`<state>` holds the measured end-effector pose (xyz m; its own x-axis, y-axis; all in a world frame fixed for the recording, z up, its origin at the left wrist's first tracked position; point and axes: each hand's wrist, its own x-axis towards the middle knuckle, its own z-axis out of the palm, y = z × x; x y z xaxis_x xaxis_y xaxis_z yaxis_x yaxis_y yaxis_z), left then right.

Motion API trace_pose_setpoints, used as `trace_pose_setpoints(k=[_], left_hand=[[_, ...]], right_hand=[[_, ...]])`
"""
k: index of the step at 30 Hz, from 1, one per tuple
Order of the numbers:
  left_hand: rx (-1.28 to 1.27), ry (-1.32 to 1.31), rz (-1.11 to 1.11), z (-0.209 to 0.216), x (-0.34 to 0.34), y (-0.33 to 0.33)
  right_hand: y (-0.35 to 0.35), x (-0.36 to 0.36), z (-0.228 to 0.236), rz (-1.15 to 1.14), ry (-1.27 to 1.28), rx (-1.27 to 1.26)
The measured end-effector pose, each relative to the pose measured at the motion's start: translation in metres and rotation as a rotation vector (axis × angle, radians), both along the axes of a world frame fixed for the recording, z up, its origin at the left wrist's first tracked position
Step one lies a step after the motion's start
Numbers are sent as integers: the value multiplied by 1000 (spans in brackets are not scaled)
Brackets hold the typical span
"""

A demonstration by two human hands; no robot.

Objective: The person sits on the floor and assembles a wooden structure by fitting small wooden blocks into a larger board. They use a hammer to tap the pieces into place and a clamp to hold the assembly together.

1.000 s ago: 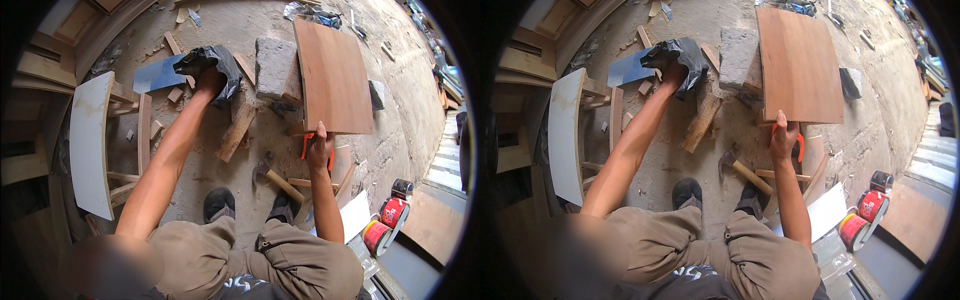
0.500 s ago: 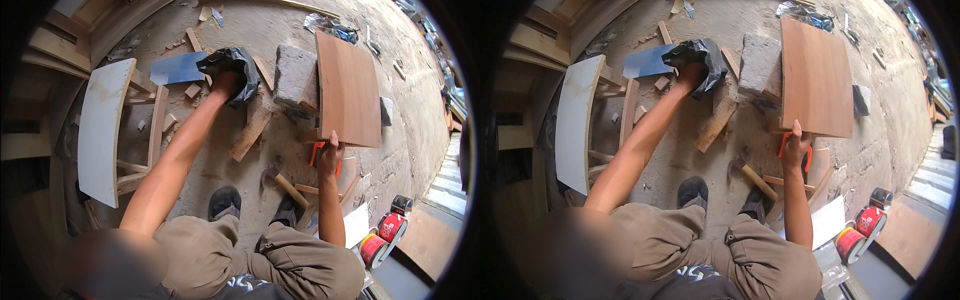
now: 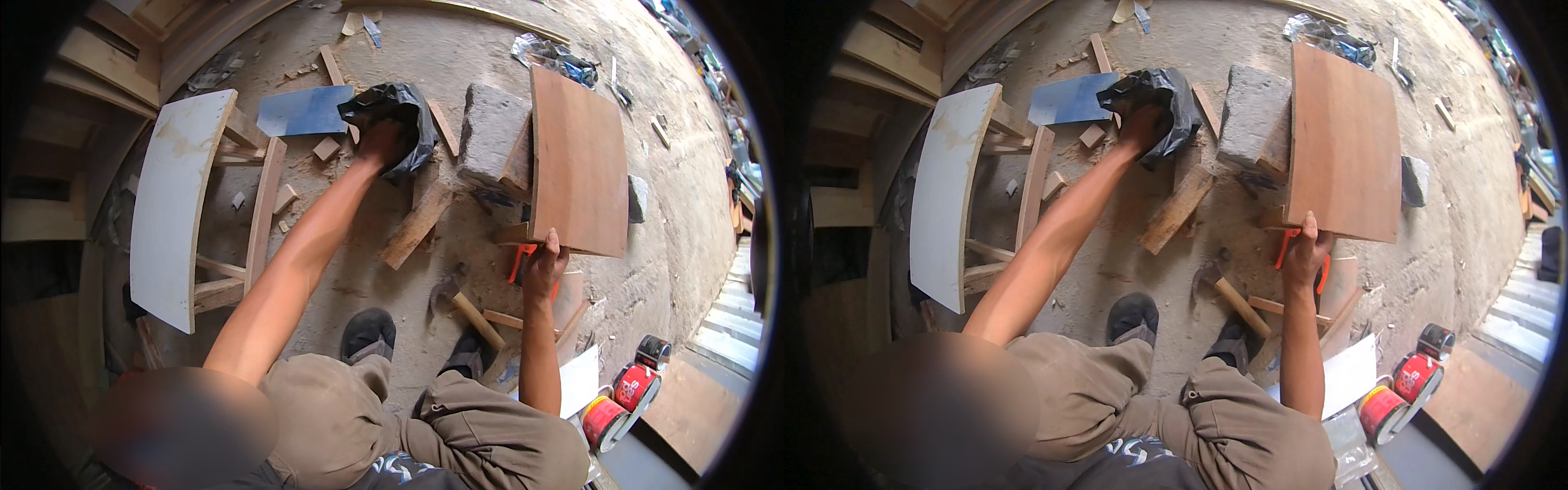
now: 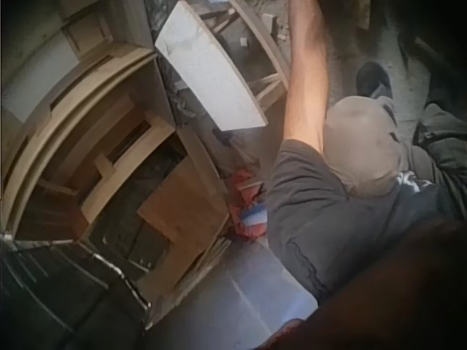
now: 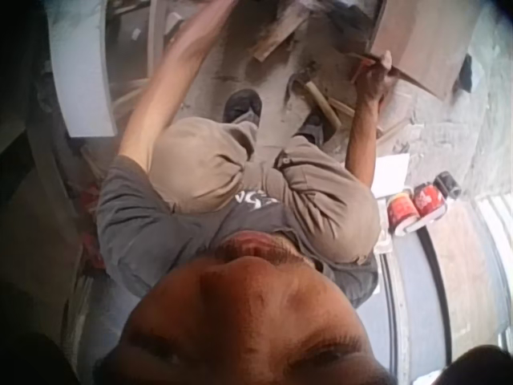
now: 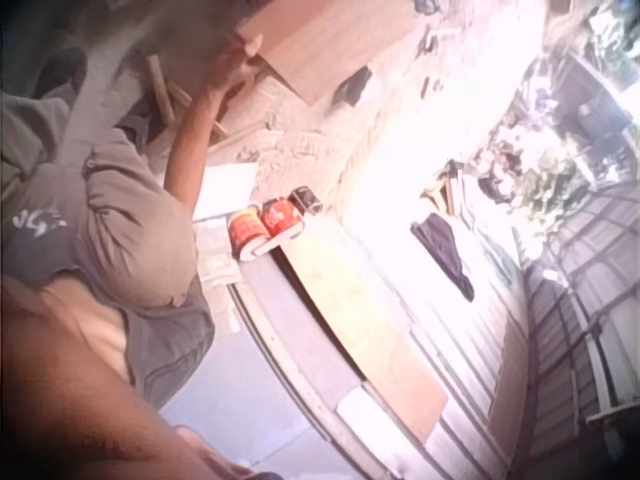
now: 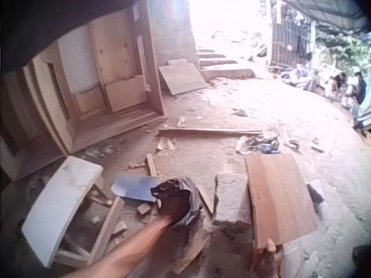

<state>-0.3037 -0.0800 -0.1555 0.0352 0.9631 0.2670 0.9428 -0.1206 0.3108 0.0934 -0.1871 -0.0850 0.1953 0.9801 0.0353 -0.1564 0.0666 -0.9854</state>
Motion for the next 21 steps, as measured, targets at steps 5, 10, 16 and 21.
trace_pose_setpoints(k=[5,10,16,21], left_hand=[[28,-537,125,14,21,-25],[36,-748,180,37,20,-35],[90,-894,234,46,6,-28],[251,-1051,145,66,33,-44]], right_hand=[[-2,13,-3,-34,-302,98],[3,13,0,-9,-55,39],[1,-3,12,17,28,40],[-1,5,18,-3,-248,129]])
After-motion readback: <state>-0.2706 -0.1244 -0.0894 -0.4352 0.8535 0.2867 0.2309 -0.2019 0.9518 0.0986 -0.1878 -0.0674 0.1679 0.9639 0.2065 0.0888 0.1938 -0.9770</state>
